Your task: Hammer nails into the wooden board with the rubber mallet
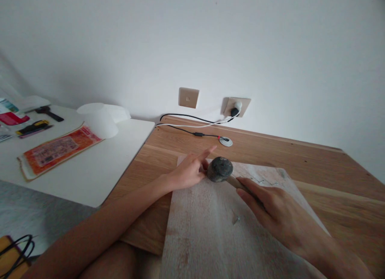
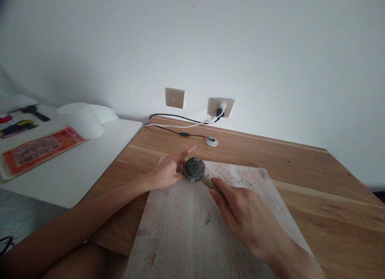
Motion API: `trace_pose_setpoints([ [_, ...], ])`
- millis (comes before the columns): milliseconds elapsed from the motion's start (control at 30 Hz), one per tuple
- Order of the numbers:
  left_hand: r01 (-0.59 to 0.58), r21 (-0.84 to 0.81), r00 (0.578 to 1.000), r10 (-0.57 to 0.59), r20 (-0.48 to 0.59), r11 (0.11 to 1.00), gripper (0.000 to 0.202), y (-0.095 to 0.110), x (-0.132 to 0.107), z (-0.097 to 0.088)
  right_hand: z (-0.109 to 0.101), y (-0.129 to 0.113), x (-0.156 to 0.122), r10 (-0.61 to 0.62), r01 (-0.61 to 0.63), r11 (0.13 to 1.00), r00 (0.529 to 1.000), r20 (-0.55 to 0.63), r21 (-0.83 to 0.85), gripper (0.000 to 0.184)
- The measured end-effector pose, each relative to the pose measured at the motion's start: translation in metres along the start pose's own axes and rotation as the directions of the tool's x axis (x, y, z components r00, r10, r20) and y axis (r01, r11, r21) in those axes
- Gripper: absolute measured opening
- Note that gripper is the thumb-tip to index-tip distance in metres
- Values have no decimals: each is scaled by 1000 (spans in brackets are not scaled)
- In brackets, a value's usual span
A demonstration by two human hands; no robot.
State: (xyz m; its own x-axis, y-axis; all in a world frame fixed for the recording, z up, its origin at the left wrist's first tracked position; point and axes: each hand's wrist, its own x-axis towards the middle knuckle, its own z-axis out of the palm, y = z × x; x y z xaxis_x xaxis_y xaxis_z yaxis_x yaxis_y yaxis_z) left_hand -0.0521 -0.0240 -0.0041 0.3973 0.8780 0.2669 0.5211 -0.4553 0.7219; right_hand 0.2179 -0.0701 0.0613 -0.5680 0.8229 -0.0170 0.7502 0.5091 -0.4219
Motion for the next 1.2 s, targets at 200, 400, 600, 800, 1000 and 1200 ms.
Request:
trace_pose_setpoints([
  [200,-19,-13,1000,19,-7,1000,95,-3,0,1,7,3,-3,-22,23,999,998,-61,25,47],
  [400,-61,-51,998,61,-3,997,92,-4,-1,2,6,2,-3,6,-6,1000,1000,-22,26,50],
  [600,-70,-40,997,70,10,997,68,2,1,-1,-12,6,-10,75,-73,996,997,-36,45,54],
  [800,-111,26,993,109,52,993,48,3,1,-2,-13,40,-58,120,-116,992,986,-120,41,55],
  [1000,-158,137,987,155,33,978,44,5,-1,0,14,78,-93,121,-132,989,983,-141,-71,60],
  [1200,-365,336,919,393,-16,868,10,37,-12,5,18,66,-90,130,-141,989,972,-196,-43,60],
])
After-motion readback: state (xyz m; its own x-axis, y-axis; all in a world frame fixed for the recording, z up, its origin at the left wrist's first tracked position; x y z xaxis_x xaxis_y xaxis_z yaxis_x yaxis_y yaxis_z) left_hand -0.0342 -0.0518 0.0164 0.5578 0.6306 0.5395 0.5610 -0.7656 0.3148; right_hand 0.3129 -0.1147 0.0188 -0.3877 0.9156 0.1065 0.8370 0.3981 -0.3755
